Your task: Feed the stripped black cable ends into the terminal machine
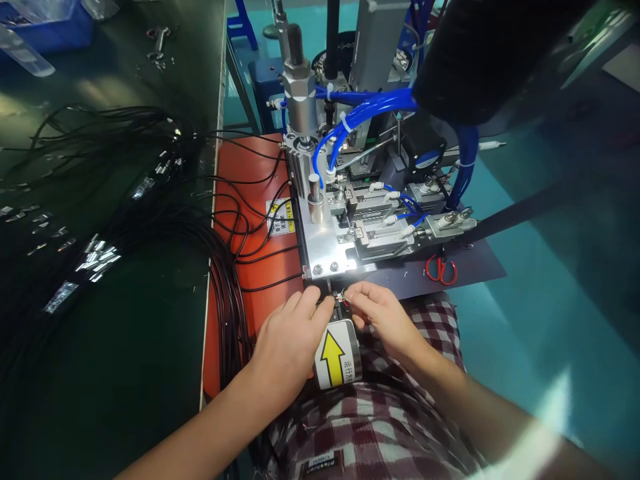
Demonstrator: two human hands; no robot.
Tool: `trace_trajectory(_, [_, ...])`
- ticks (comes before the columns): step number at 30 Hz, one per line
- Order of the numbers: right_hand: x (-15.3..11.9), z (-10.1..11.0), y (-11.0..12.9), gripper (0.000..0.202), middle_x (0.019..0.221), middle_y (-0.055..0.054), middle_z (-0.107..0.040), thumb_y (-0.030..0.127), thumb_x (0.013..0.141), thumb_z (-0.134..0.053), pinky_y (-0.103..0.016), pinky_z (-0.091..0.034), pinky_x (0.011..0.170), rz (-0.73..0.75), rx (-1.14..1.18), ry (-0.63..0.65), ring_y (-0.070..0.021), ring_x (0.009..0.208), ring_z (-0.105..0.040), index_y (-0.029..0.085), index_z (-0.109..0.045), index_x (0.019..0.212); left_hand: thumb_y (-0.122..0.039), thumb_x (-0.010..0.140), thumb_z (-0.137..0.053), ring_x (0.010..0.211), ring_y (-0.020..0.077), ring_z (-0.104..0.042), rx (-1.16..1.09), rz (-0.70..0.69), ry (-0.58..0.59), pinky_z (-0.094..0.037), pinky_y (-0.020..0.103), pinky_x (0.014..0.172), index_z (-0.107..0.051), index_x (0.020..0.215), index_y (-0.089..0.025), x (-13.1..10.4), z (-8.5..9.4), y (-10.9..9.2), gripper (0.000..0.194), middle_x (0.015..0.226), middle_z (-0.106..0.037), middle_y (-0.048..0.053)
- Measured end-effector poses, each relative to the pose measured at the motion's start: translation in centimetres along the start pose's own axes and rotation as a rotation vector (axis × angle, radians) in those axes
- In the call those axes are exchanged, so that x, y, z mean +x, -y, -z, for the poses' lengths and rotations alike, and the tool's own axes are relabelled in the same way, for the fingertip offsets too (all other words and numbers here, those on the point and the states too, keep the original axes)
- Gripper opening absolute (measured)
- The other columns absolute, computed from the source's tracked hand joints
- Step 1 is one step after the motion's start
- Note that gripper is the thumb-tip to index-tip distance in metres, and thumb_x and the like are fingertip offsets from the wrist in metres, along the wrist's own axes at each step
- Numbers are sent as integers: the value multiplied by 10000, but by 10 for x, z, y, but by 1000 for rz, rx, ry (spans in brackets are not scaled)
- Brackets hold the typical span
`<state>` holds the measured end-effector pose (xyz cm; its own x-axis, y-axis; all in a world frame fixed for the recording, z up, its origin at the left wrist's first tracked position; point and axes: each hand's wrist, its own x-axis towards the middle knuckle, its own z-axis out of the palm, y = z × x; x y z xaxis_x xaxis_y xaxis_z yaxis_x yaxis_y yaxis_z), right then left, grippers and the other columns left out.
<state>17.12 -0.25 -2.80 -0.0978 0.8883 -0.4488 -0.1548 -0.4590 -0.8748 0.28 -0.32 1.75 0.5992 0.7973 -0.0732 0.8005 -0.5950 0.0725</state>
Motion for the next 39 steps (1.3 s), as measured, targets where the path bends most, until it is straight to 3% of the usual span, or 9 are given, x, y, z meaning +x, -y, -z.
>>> trace_trajectory(3, [-3, 2, 2, 232, 600, 38, -520, 400, 812, -610, -234, -322, 449, 102, -147, -63, -100, 454, -441, 170, -584, 793, -72, 816, -538, 761, 197, -545, -21, 20, 15, -456, 292, 557, -541, 1152, -187, -2, -1, 1, 355, 931, -542, 44])
trace_trajectory(8, [-5, -5, 0, 129, 631, 24, -539, 303, 840, -601, -240, -363, 495, 328, -306, -174, -117, 528, -461, 178, -602, 805, -77, 834, -527, 790, 200, -554, -42, 24, 51, -474, 297, 589, -529, 1167, -181, -2, -1, 1, 348, 945, -540, 47])
trace_trajectory(15, [-6, -4, 0, 119, 702, 1, -581, 242, 893, -517, -262, -392, 591, 428, -543, -182, -144, 615, -520, 189, -573, 802, -81, 837, -540, 807, 201, -561, -45, 52, 115, -491, 294, 604, -528, 1176, -190, -1, 2, -1, 356, 951, -545, 46])
trace_trajectory(19, [-6, -3, 1, 133, 707, 0, -581, 244, 897, -495, -266, -389, 599, 393, -569, -170, -150, 628, -526, 193, -559, 792, -62, 815, -550, 812, 201, -566, -30, 52, 114, -499, 292, 606, -527, 1174, -196, -1, 2, -1, 384, 963, -549, 47])
trace_trajectory(23, [-1, -2, 2, 139, 642, 20, -542, 285, 864, -513, -253, -353, 532, 252, -449, -142, -133, 560, -473, 194, -553, 768, -48, 806, -532, 798, 200, -570, -13, 33, 87, -501, 293, 587, -504, 1210, -189, -1, 0, 0, 429, 973, -548, 53])
trace_trajectory(28, [7, 6, 10, 281, 491, 68, -394, 382, 760, -585, -225, -192, 403, -70, -99, 92, -73, 403, -283, 184, -491, 585, -39, 793, -519, 816, 202, -575, 4, 17, 70, -506, 293, 599, -496, 1226, -187, -1, -1, 1, 458, 997, -551, 60])
trace_trajectory(35, [-14, -3, -5, 278, 564, 41, -495, 439, 776, -615, -222, -286, 415, 16, -83, -85, -90, 432, -394, 165, -580, 743, -41, 816, -461, 836, 213, -580, -21, 8, 43, -512, 308, 617, -495, 1237, -174, -3, -5, 4, 443, 991, -550, 72])
trace_trajectory(39, [-22, -8, -7, 142, 633, 5, -559, 310, 839, -568, -255, -375, 510, 255, -403, -215, -135, 535, -488, 190, -592, 767, -45, 817, -465, 842, 213, -578, -51, 11, 33, -509, 308, 628, -493, 1238, -181, -3, -6, 5, 443, 992, -543, 72])
